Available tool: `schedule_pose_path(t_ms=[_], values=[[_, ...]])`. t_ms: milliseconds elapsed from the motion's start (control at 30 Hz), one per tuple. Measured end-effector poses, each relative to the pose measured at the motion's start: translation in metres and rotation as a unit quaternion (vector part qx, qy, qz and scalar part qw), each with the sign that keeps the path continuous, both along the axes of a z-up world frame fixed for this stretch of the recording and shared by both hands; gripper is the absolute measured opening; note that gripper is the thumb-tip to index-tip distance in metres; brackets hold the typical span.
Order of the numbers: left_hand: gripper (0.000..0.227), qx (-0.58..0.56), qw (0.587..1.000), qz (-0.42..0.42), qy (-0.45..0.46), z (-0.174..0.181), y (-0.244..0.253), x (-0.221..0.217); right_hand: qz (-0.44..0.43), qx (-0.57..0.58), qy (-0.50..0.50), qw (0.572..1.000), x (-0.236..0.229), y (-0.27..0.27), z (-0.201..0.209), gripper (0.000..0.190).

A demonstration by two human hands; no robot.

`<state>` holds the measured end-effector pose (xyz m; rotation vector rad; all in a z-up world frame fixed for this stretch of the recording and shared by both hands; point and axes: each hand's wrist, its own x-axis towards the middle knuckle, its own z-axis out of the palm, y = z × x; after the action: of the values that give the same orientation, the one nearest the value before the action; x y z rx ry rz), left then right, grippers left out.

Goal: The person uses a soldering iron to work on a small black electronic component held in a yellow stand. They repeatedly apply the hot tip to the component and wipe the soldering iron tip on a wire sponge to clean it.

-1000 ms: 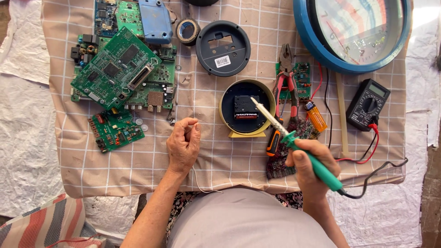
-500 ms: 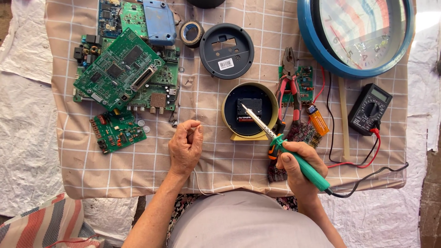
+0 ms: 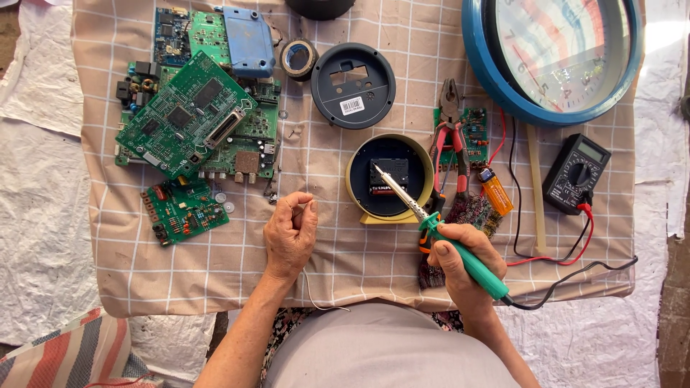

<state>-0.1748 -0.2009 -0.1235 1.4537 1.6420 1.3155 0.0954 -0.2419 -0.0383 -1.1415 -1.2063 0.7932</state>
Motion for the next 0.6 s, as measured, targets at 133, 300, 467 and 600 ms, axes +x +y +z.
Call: schedule_pose_path(t_ms=[133, 300, 467, 600], values=[[0.008, -0.003, 1.000, 0.000, -0.006, -0.0004, 0.0002, 0.0001, -0.003, -0.001, 0.000, 1.000, 0.0001, 0.0001, -0.0014, 0.018], [0.007, -0.002, 1.000, 0.003, -0.002, 0.0008, 0.0001, 0.0006, -0.001, -0.007, -0.004, 1.000, -0.0002, -0.0012, -0.0015, 0.018], [0.007, -0.006, 1.000, 0.004, -0.002, -0.0002, -0.0002, 0.0008, -0.004, -0.009, 0.003, 1.000, 0.0019, -0.0030, -0.0041, 0.019], [0.008, -0.008, 1.000, 0.004, 0.004, -0.0005, 0.0003, 0.0011, -0.006, -0.006, 0.005, 1.000, -0.0006, -0.0023, -0.0029, 0.019]])
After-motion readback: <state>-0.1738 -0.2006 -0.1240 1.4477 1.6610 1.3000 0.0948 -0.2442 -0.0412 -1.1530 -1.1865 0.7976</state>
